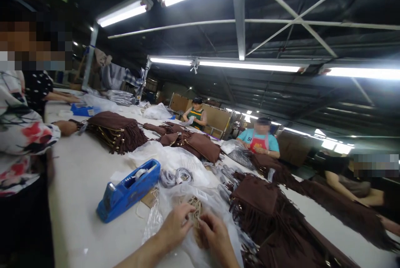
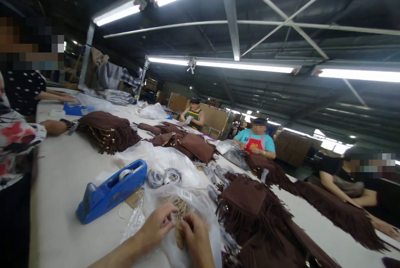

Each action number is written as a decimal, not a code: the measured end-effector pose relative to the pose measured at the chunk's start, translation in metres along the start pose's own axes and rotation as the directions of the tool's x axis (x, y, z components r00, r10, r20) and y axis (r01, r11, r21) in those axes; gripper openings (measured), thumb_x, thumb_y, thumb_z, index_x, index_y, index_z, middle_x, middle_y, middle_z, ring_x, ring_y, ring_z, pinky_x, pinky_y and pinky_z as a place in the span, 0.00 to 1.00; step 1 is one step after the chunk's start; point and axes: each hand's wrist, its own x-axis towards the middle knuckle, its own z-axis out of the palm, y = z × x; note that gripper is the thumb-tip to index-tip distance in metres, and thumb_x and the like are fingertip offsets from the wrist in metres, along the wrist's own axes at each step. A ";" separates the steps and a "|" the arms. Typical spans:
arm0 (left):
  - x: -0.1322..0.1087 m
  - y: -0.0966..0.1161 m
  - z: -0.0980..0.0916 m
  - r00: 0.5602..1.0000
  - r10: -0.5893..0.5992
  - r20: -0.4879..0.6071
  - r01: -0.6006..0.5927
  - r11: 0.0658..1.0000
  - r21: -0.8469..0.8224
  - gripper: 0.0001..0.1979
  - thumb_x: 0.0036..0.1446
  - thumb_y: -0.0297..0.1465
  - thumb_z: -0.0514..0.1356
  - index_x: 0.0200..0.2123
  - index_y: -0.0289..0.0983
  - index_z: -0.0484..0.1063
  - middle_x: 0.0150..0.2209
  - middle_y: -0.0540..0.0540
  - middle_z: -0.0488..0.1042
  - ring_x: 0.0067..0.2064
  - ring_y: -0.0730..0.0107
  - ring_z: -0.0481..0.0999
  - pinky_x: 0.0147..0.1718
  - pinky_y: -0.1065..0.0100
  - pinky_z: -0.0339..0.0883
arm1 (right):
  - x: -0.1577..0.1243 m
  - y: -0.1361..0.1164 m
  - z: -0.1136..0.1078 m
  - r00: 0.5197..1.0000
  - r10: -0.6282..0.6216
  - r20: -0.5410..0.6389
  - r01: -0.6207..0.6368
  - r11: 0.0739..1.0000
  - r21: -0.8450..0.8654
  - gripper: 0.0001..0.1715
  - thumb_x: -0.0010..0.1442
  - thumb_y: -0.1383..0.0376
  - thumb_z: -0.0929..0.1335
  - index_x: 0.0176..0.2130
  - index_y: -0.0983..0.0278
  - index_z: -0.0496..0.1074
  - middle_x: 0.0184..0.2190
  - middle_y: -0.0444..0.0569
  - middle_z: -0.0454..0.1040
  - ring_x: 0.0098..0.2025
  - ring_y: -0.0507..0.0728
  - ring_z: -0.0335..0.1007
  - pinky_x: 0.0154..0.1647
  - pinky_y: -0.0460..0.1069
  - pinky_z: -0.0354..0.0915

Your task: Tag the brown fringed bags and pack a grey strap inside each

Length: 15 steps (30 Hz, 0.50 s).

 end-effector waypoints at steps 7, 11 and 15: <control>0.008 0.008 -0.015 0.961 0.018 -0.276 -0.071 0.980 -0.185 0.10 0.57 0.29 0.54 0.37 0.38 0.74 0.38 0.44 0.76 0.42 0.62 0.73 0.43 0.64 0.67 | -0.006 0.013 0.014 0.998 -0.010 -0.070 0.018 0.993 0.116 0.10 0.58 0.67 0.62 0.27 0.61 0.69 0.24 0.44 0.73 0.30 0.56 0.71 0.33 0.46 0.62; 0.084 0.022 -0.017 0.912 -0.352 -0.209 0.151 0.764 -0.628 0.07 0.52 0.22 0.60 0.36 0.34 0.74 0.33 0.46 0.75 0.34 0.68 0.73 0.34 0.70 0.67 | -0.010 0.015 0.027 0.993 0.007 -0.121 -0.004 1.000 0.028 0.10 0.57 0.71 0.62 0.28 0.60 0.69 0.26 0.45 0.74 0.31 0.56 0.71 0.33 0.47 0.60; 0.202 0.029 0.000 0.778 -0.625 -0.064 0.356 0.521 -0.776 0.07 0.57 0.22 0.61 0.40 0.29 0.72 0.38 0.42 0.75 0.37 0.69 0.75 0.38 0.69 0.69 | -0.022 0.007 0.042 0.986 -0.003 -0.166 0.002 1.000 -0.006 0.12 0.56 0.73 0.61 0.29 0.58 0.67 0.27 0.46 0.73 0.31 0.57 0.71 0.33 0.48 0.62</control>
